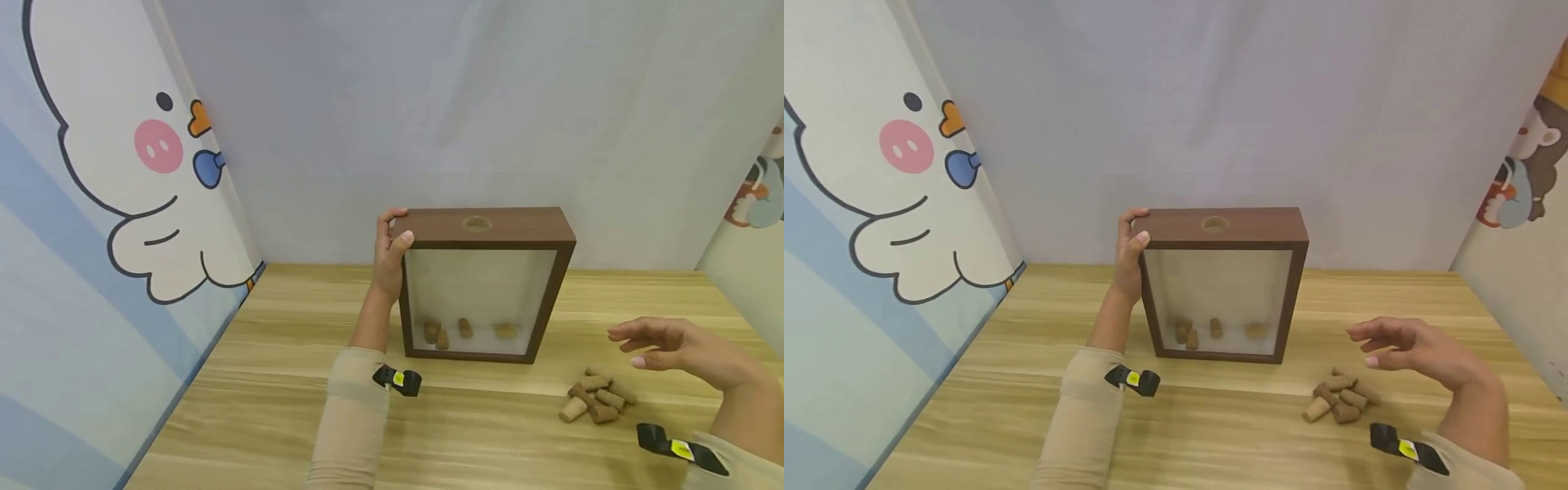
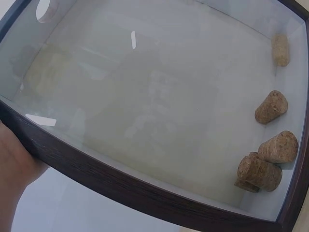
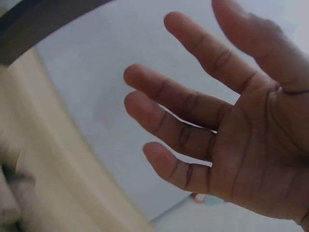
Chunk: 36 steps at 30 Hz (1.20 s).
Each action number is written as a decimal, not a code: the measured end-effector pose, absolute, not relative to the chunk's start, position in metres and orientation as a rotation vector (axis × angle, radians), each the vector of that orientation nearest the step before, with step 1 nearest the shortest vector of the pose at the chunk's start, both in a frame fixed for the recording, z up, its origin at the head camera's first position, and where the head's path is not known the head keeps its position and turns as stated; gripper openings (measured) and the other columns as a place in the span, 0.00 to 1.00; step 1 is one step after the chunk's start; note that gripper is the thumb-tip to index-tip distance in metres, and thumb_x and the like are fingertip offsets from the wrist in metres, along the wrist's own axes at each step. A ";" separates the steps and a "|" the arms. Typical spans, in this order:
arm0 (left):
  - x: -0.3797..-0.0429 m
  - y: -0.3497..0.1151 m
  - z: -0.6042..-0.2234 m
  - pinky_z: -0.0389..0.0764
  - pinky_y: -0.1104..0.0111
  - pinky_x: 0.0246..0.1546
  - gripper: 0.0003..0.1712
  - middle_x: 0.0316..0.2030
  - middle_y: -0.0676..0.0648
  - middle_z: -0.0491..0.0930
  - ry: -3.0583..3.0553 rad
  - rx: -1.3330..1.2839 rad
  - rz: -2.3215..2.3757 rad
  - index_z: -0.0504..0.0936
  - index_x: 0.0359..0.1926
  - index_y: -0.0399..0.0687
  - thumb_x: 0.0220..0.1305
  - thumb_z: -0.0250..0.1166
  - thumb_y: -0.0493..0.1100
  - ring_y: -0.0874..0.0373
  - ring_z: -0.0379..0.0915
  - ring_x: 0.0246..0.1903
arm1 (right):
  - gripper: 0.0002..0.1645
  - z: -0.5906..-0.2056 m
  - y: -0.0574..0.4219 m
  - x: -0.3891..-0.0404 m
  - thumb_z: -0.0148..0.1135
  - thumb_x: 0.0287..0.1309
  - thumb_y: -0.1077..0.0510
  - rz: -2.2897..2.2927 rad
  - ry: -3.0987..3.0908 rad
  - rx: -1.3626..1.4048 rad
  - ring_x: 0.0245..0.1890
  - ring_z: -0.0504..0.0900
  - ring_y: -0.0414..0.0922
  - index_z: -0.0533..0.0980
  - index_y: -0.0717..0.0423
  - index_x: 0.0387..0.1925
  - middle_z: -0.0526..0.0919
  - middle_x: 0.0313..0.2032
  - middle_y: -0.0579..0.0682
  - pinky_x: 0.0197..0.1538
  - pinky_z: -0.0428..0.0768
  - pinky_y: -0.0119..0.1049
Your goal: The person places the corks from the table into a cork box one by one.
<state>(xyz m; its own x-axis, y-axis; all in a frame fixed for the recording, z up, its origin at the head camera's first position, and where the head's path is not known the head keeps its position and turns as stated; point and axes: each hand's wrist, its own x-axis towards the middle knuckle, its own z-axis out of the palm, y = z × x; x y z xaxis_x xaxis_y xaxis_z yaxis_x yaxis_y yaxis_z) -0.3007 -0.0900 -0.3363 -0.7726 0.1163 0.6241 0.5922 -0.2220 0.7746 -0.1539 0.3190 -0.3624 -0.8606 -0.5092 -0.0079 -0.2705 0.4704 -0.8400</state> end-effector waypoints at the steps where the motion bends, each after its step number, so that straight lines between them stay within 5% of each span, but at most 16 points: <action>1: -0.301 -0.090 -0.336 0.49 0.53 0.57 0.36 0.64 0.43 0.50 -1.710 -0.846 -2.064 0.58 0.58 0.39 0.52 0.50 0.56 0.52 0.42 0.62 | 0.23 -0.367 0.323 -0.154 0.51 0.62 0.67 -1.336 2.441 -0.623 0.49 0.73 0.33 0.66 0.64 0.59 0.73 0.53 0.33 0.43 0.75 0.33; 6: -0.301 -0.091 -0.337 0.46 0.51 0.59 0.36 0.64 0.42 0.49 -1.701 -0.855 -2.062 0.57 0.58 0.38 0.52 0.50 0.55 0.51 0.39 0.65 | 0.27 -0.388 0.337 -0.152 0.50 0.64 0.63 -1.341 2.352 -0.449 0.49 0.72 0.32 0.60 0.69 0.62 0.71 0.54 0.33 0.43 0.73 0.33; 14: -0.299 -0.091 -0.337 0.47 0.50 0.58 0.36 0.64 0.44 0.50 -1.730 -0.829 -2.049 0.58 0.57 0.40 0.53 0.50 0.58 0.53 0.39 0.65 | 0.30 -0.417 0.349 -0.154 0.53 0.62 0.63 -1.374 2.220 -0.360 0.48 0.73 0.38 0.58 0.71 0.62 0.67 0.56 0.65 0.45 0.73 0.42; 18: -0.300 -0.090 -0.337 0.47 0.50 0.58 0.36 0.64 0.44 0.51 -1.731 -0.826 -2.046 0.58 0.57 0.40 0.53 0.50 0.58 0.52 0.40 0.65 | 0.29 -0.430 0.352 -0.156 0.55 0.59 0.63 -1.384 2.166 -0.305 0.46 0.73 0.42 0.61 0.73 0.58 0.71 0.51 0.61 0.45 0.74 0.46; 26: -0.300 -0.090 -0.338 0.47 0.50 0.58 0.36 0.64 0.44 0.51 -1.734 -0.825 -2.045 0.58 0.57 0.40 0.53 0.49 0.58 0.52 0.40 0.64 | 0.19 -0.438 0.349 -0.159 0.57 0.54 0.68 -1.348 2.216 -0.379 0.34 0.72 0.38 0.69 0.76 0.46 0.73 0.37 0.51 0.36 0.74 0.33; 36: -0.300 -0.091 -0.340 0.39 0.46 0.60 0.36 0.67 0.44 0.47 -1.736 -0.833 -2.050 0.58 0.58 0.41 0.52 0.50 0.58 0.49 0.30 0.67 | 0.22 -0.433 0.351 -0.151 0.55 0.58 0.65 -1.336 2.268 -0.279 0.38 0.74 0.40 0.66 0.81 0.49 0.76 0.41 0.53 0.40 0.74 0.31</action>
<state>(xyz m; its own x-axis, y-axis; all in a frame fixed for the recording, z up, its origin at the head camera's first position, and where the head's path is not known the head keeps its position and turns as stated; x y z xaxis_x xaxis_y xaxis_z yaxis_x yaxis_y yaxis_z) -0.3001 -0.0908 -0.3396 -0.7758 0.1205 0.6194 0.5911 -0.2046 0.7802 -0.1511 0.3511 -0.4335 -0.8593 -0.4095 -0.3066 0.0695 0.5004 -0.8630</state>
